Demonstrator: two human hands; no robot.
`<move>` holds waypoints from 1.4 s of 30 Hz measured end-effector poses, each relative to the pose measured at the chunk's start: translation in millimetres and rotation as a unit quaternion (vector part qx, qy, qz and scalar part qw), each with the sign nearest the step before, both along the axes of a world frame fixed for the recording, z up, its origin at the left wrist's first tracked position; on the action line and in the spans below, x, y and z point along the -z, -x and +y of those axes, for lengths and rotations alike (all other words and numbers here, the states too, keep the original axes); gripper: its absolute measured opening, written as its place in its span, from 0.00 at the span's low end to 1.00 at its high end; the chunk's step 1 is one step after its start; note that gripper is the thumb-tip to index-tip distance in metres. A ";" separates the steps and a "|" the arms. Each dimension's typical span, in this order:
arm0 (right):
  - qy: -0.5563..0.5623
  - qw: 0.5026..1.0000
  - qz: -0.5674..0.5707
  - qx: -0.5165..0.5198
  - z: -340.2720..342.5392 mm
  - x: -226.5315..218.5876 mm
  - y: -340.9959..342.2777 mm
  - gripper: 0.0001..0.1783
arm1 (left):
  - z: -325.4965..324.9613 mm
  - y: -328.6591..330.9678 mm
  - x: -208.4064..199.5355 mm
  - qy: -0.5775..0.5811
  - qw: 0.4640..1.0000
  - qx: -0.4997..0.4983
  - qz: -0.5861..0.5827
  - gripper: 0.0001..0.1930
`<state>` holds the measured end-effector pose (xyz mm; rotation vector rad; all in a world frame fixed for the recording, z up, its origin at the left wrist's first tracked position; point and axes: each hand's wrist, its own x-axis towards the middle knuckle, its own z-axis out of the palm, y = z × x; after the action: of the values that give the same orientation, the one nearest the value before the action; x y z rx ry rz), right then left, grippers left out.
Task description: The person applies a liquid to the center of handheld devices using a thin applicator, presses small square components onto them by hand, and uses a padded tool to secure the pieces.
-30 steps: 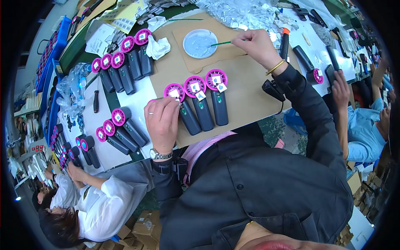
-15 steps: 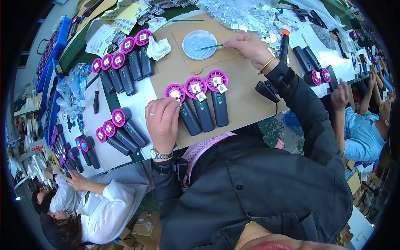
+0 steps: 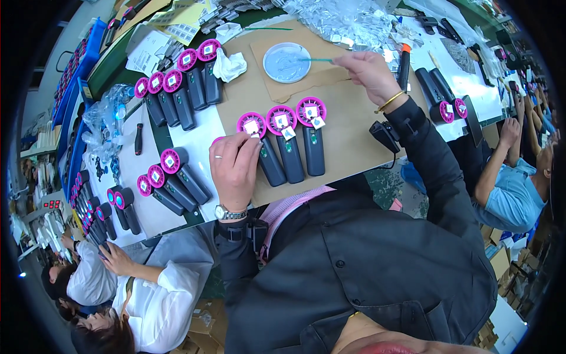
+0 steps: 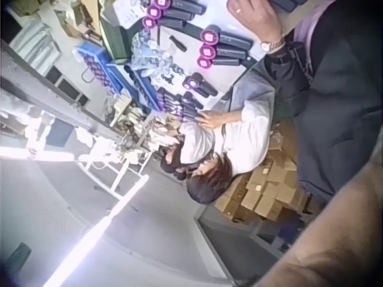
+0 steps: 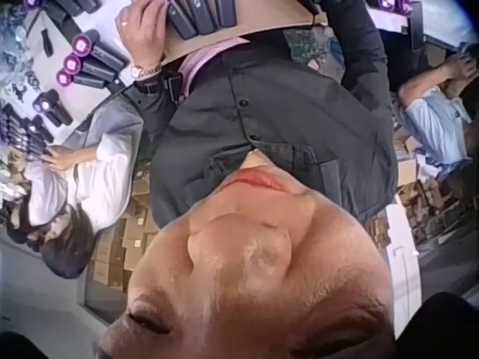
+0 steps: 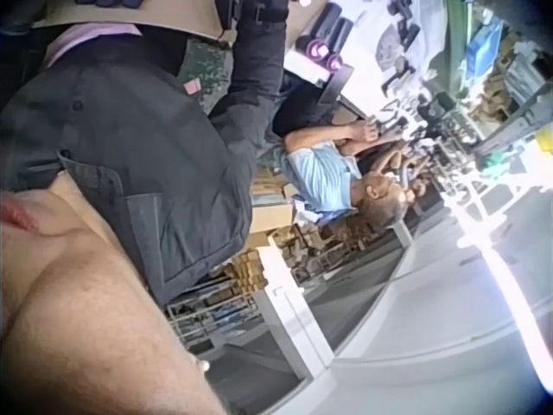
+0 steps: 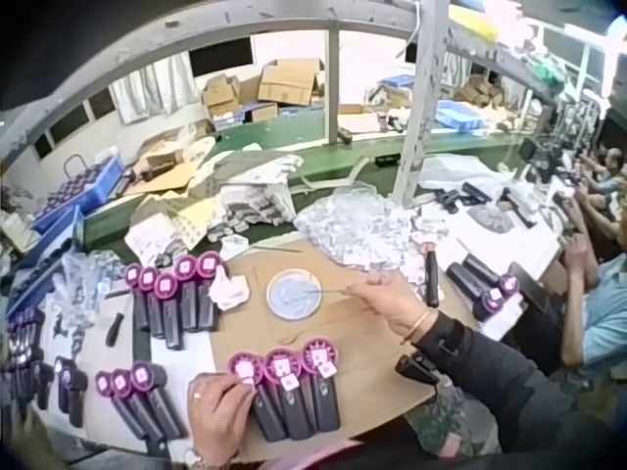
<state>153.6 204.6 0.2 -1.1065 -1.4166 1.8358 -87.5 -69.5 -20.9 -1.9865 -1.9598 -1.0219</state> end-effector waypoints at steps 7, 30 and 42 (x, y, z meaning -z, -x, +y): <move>0.046 0.999 -0.003 0.009 8.3 -1.9 -13.3 0.09 | -8.2 -1.1 0.8 -0.007 1.000 -0.009 0.018 0.13; -0.771 0.605 -0.025 -0.195 -119.9 -27.6 22.7 0.23 | -14.5 0.4 6.9 -0.038 0.998 -0.036 0.033 0.11; -0.794 0.551 -0.065 -0.247 -123.4 -20.8 28.9 0.19 | -15.0 4.2 9.6 -0.044 0.998 -0.025 0.022 0.12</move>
<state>124.7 81.2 21.0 0.2205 -2.5636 0.0018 -91.7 -84.5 -30.5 -1.8889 -1.8975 -1.0251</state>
